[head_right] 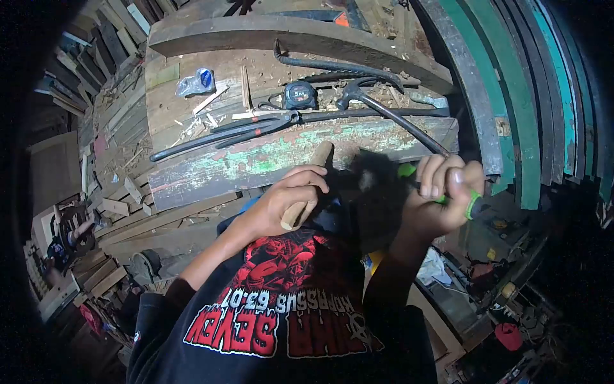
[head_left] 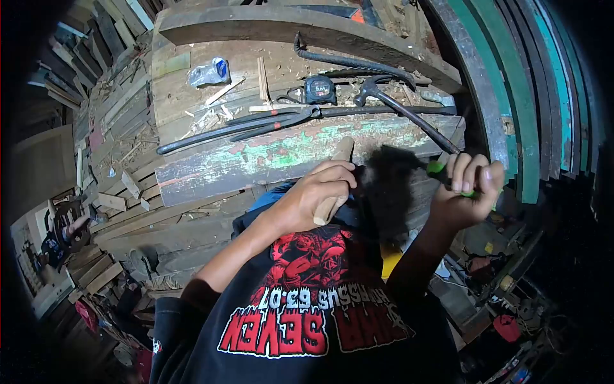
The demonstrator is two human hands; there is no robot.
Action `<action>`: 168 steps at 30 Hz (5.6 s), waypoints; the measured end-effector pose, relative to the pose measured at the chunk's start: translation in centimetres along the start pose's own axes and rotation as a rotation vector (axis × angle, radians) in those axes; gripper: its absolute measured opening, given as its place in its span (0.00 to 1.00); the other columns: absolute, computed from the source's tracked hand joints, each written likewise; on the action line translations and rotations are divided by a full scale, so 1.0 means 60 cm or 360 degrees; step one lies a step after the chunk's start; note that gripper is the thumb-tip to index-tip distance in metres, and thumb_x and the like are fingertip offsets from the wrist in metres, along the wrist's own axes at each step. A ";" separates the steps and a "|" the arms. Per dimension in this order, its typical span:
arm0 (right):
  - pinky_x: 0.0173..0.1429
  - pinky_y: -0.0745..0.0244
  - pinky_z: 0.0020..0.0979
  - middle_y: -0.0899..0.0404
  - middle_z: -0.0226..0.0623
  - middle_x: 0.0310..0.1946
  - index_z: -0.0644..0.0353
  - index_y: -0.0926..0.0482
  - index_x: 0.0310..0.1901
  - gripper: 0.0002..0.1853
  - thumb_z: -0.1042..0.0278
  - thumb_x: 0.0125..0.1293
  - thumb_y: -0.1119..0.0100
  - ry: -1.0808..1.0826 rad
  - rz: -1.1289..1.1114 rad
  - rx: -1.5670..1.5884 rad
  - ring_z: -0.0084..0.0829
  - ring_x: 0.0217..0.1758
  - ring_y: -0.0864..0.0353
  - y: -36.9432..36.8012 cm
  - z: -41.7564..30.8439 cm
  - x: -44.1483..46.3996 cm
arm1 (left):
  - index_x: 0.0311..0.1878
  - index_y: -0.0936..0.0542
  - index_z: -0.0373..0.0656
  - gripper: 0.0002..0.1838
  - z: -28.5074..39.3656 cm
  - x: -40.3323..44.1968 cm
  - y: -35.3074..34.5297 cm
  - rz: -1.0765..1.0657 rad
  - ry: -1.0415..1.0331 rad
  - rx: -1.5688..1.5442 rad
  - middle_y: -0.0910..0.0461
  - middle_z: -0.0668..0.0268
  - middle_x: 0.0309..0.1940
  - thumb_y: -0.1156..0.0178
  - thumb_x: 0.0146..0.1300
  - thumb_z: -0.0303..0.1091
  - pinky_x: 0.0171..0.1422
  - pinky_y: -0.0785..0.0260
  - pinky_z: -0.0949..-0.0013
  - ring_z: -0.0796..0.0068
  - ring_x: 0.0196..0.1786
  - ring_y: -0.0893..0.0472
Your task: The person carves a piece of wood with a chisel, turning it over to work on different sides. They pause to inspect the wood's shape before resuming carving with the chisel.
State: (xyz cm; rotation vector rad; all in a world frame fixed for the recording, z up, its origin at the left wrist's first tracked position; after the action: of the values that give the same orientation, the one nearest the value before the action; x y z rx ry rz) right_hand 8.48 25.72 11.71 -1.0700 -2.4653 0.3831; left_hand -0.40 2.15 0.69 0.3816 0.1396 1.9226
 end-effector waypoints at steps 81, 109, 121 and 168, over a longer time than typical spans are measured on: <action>0.46 0.28 0.35 0.32 0.23 0.22 0.48 0.32 0.27 0.20 0.53 0.81 0.47 -0.0970 0.1271 0.0861 0.25 0.27 0.30 0.117 0.208 -0.078 | 0.52 0.15 0.41 0.12 0.111 -0.077 0.159 0.1518 0.0059 -0.2914 0.09 0.63 0.51 0.39 0.77 0.39 0.76 0.26 0.43 0.65 0.62 0.12; 0.47 0.26 0.36 0.28 0.23 0.22 0.48 0.30 0.26 0.18 0.57 0.77 0.42 -0.0935 0.1172 0.0878 0.26 0.28 0.27 0.143 0.219 -0.103 | 0.42 0.20 0.39 0.22 0.151 -0.069 0.178 0.1655 -0.0045 -0.2474 0.17 0.58 0.44 0.38 0.75 0.53 0.79 0.32 0.47 0.56 0.62 0.19; 0.67 0.29 0.42 0.26 0.28 0.52 0.49 0.28 0.58 0.23 0.49 0.71 0.32 -0.1183 0.1001 0.0322 0.32 0.58 0.24 0.156 0.205 -0.114 | 0.50 0.21 0.35 0.11 0.091 -0.073 0.161 0.1790 -0.0054 -0.2431 0.18 0.55 0.50 0.39 0.66 0.27 0.84 0.36 0.52 0.54 0.68 0.23; 0.63 0.19 0.45 0.14 0.42 0.50 0.65 0.23 0.65 0.25 0.56 0.76 0.39 -0.0175 -0.2164 -0.0110 0.31 0.52 0.13 -0.337 -0.119 -0.195 | 0.71 0.31 0.31 0.27 -0.079 -0.158 0.197 0.1831 -0.0302 -0.2350 0.23 0.44 0.67 0.60 0.85 0.45 0.84 0.40 0.32 0.44 0.74 0.26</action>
State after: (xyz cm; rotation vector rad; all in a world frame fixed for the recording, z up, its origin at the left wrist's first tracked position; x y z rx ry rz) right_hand 6.45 4.15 23.06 0.7268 -2.6523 -0.0977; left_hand -9.27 -10.69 -2.37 -0.4966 -1.8668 2.3958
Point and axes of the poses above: each hand's wrist, its own x-axis towards the middle knuckle, its own y-axis out of the back of the hand, z = x × y, the point moved 1 cm from there along x, towards the middle knuckle
